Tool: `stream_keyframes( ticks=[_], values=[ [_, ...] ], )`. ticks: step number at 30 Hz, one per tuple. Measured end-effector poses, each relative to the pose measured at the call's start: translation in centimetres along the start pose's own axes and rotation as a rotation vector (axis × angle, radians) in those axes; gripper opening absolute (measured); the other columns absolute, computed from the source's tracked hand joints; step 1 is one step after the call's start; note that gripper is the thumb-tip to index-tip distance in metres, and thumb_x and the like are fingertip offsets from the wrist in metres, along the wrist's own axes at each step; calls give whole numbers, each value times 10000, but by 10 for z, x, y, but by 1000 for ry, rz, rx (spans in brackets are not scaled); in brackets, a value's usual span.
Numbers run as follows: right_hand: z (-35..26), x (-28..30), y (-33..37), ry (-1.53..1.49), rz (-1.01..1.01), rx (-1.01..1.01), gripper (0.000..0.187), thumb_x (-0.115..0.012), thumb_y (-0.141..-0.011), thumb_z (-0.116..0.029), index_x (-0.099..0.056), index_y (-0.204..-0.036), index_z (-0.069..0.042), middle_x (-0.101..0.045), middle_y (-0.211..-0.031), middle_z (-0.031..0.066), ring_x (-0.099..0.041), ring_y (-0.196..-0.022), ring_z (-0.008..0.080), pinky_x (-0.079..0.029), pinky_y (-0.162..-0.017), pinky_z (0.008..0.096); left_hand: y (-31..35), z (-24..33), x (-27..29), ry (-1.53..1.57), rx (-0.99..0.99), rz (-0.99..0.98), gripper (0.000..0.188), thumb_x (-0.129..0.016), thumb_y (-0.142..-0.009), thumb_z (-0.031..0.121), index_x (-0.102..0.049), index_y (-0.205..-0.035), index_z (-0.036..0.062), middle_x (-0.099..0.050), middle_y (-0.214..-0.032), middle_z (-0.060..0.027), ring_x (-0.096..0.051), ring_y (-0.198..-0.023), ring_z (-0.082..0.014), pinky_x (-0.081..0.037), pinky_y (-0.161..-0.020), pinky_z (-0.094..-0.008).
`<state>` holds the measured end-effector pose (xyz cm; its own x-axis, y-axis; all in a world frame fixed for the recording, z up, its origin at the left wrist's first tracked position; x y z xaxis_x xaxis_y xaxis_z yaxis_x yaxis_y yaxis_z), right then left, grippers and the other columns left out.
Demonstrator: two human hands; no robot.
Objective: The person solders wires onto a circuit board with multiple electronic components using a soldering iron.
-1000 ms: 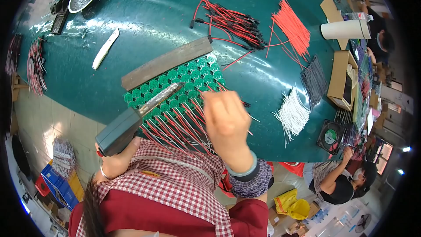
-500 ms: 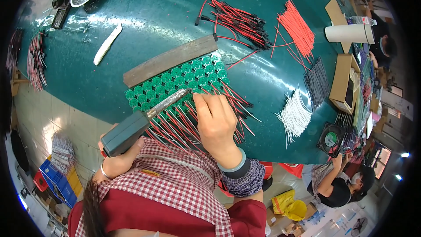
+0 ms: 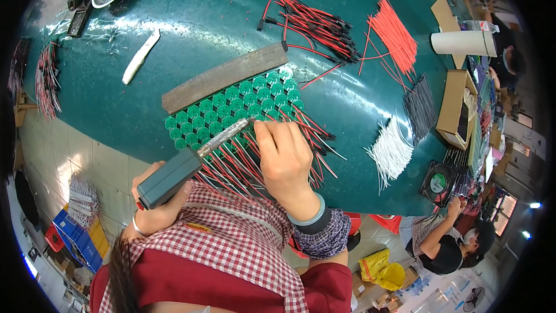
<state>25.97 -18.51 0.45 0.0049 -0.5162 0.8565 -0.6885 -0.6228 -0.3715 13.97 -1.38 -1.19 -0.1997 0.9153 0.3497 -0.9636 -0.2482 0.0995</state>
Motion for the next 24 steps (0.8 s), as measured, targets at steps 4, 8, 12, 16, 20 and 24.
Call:
stream_keyframes(
  ticks=[4,8,12,16,20,24],
  values=[
    [0,-2,1,11,-15,1,302,-638,-722,18,-650,-1024,23,-626,-887,104,-603,-769,257,-507,-627,347,-1,3,2,-22,1,-1,222,-760,-695,-44,-649,-885,-13,-652,-813,-98,-649,-656,-201,-504,-594,-286],
    [0,-1,1,15,-20,1,299,-638,-725,13,-650,-1023,24,-626,-888,103,-603,-768,257,-507,-627,346,-1,10,3,-86,-58,14,227,-753,-704,-56,-665,-910,-17,-665,-838,-95,-662,-673,-195,-519,-611,-282],
    [-1,-2,0,30,-20,8,286,-640,-725,10,-649,-1010,27,-626,-881,102,-604,-768,255,-507,-623,344,1,9,4,-62,-55,28,248,-747,-716,-61,-678,-951,-23,-683,-875,-99,-683,-709,-196,-534,-639,-275],
    [-2,-1,-1,45,13,13,256,-670,-731,27,-648,-986,26,-624,-856,103,-606,-749,245,-504,-604,334,1,9,3,-73,-61,18,266,-747,-714,-63,-677,-968,-27,-688,-890,-101,-688,-719,-197,-537,-648,-276],
    [-3,1,-1,42,42,7,245,-694,-737,42,-646,-976,23,-622,-843,103,-606,-731,242,-503,-592,330,2,9,4,-79,-60,15,271,-744,-713,-64,-672,-973,-28,-686,-879,-99,-686,-717,-196,-535,-645,-277],
    [-3,2,0,35,42,7,242,-697,-740,51,-644,-975,26,-622,-851,106,-606,-728,247,-505,-593,334,3,4,3,-48,-12,7,261,-746,-713,-54,-668,-961,-23,-681,-864,-99,-683,-713,-199,-528,-637,-281]
  ],
)
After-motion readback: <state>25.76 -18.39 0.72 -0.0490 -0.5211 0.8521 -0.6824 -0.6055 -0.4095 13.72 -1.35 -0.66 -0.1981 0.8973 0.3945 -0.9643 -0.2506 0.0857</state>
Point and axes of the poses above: each hand's wrist, its own y-axis away from the middle knuckle, its own x-axis out of the back of the hand, z = x × y, the point moved 9 cm from there along -y, towards the middle knuckle
